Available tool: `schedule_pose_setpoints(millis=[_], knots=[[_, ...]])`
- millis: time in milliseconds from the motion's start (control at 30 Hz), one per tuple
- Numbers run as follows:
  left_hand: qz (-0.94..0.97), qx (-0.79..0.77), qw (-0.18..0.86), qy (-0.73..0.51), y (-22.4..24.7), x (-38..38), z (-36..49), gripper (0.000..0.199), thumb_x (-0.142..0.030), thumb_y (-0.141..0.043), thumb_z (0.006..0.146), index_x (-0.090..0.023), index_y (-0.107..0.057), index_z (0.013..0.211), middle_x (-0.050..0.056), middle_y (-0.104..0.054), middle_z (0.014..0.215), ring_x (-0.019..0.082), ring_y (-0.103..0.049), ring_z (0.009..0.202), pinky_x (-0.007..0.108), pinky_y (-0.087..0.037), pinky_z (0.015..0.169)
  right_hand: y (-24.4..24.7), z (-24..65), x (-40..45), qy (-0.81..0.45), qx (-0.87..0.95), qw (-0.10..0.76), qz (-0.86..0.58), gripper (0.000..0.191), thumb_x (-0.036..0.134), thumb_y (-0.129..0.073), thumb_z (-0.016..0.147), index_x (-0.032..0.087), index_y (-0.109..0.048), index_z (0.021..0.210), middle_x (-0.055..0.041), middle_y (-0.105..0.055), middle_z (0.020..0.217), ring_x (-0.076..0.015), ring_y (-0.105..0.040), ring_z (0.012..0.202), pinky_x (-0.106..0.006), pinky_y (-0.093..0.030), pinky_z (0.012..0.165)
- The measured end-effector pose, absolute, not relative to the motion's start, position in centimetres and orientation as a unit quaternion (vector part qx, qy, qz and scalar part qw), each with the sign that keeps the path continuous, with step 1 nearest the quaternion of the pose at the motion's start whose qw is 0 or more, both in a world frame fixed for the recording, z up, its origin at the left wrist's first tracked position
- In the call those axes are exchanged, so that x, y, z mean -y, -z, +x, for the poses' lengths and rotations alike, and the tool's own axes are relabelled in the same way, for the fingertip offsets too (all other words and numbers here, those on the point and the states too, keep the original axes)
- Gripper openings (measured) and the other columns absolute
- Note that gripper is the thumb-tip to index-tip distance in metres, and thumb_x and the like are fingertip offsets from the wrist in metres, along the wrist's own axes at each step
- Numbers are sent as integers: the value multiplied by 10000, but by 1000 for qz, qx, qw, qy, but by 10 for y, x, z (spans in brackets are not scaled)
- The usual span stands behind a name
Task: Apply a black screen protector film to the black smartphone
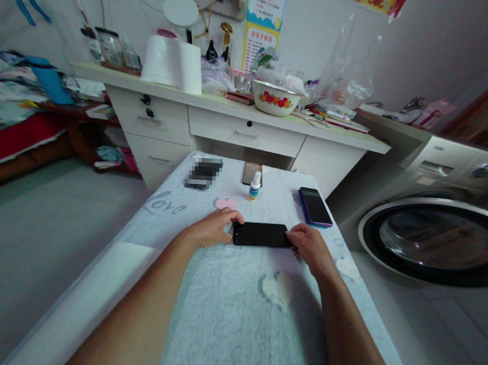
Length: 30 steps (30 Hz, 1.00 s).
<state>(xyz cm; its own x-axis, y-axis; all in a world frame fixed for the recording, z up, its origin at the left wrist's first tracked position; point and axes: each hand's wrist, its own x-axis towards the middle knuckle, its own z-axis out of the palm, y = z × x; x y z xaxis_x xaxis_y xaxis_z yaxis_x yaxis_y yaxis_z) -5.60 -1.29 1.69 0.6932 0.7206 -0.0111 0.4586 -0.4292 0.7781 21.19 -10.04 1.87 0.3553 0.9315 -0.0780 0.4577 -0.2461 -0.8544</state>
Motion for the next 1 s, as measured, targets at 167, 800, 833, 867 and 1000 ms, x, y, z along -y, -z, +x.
schedule_pose_setpoints(millis=[167,800,833,867,1000], knots=[[800,-370,431,-192,-20,14,-55,357,-196,-672,632,-190,-645,988,20,-631,1030,198,-544,988,292,-424,878,-25,212,101,-349,441,407,-720,190,379,-603,689,192,-571,693,35,-532,499,-114,-482,423,-212,-342,398],[636,-346,612,-319,-13,14,-40,266,-260,-764,594,-135,-694,818,-30,-597,665,102,-524,636,229,-406,633,-41,210,104,-256,436,557,-659,355,514,-675,746,177,-587,812,11,-612,609,-138,-580,542,-230,-460,495],[623,-344,622,-326,-14,14,-40,270,-256,-768,589,-133,-692,817,-29,-594,663,100,-521,632,229,-401,629,-41,209,104,-246,444,554,-660,365,527,-663,755,177,-588,825,5,-619,624,-143,-584,553,-238,-468,508],[612,-340,632,-332,-14,14,-39,272,-253,-771,587,-131,-691,817,-27,-593,662,99,-519,630,228,-397,625,-40,209,104,-236,454,547,-663,373,538,-648,767,177,-590,838,-3,-626,642,-149,-587,567,-247,-475,521],[587,-325,660,-339,-16,13,-39,272,-251,-771,594,-127,-690,822,-14,-604,683,102,-522,642,234,-393,630,-36,206,103,-123,508,498,-692,359,526,-573,833,173,-622,879,-54,-644,776,-174,-598,664,-294,-498,619]])
